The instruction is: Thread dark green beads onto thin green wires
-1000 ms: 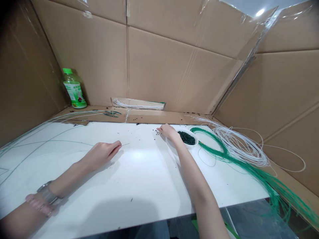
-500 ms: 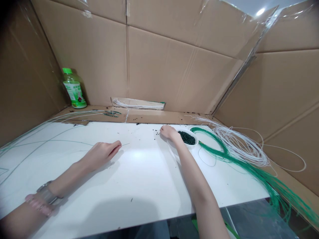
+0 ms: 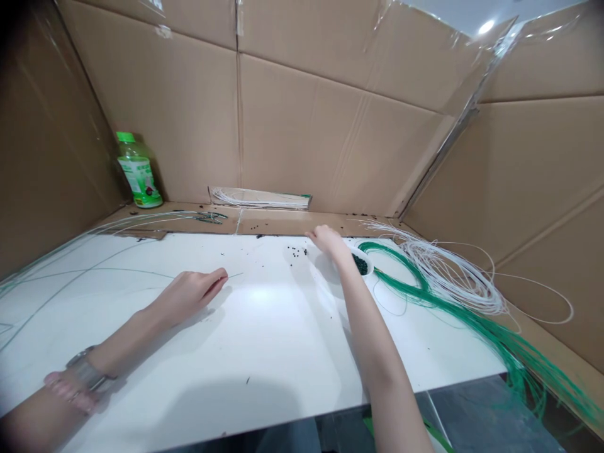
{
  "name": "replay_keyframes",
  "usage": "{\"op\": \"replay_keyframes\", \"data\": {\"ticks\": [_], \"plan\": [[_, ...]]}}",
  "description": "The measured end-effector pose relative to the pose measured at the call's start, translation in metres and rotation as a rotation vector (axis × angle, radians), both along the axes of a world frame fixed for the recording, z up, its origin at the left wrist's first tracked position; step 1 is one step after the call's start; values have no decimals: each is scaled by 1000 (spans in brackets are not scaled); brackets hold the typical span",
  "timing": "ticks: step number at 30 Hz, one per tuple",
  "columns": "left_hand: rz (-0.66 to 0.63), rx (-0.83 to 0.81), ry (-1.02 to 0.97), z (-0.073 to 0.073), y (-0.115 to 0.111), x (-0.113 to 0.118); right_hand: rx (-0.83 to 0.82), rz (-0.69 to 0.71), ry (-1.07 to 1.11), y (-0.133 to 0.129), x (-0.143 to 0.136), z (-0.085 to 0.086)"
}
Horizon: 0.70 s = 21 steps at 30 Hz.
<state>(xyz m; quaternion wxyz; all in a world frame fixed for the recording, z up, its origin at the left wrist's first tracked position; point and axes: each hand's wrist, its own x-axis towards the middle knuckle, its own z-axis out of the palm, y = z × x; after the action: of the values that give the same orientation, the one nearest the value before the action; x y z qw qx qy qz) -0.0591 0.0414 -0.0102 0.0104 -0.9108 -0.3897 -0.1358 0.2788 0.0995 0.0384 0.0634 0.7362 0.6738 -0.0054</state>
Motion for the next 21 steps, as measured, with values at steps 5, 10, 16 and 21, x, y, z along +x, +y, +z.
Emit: {"op": "replay_keyframes", "data": {"ticks": [5,10,16,21], "plan": [[-4,-3,-2,0,0,0,-131,-166,-21,-19,43,31],[0,2,-4,-1,1,-1,-307,-222,50,-29,54,25],[9,5,0,0,1,0,-339,-235,97,-22,54,13],[7,-1,-3,-2,1,-1,-312,-218,120,-27,64,17]]}}
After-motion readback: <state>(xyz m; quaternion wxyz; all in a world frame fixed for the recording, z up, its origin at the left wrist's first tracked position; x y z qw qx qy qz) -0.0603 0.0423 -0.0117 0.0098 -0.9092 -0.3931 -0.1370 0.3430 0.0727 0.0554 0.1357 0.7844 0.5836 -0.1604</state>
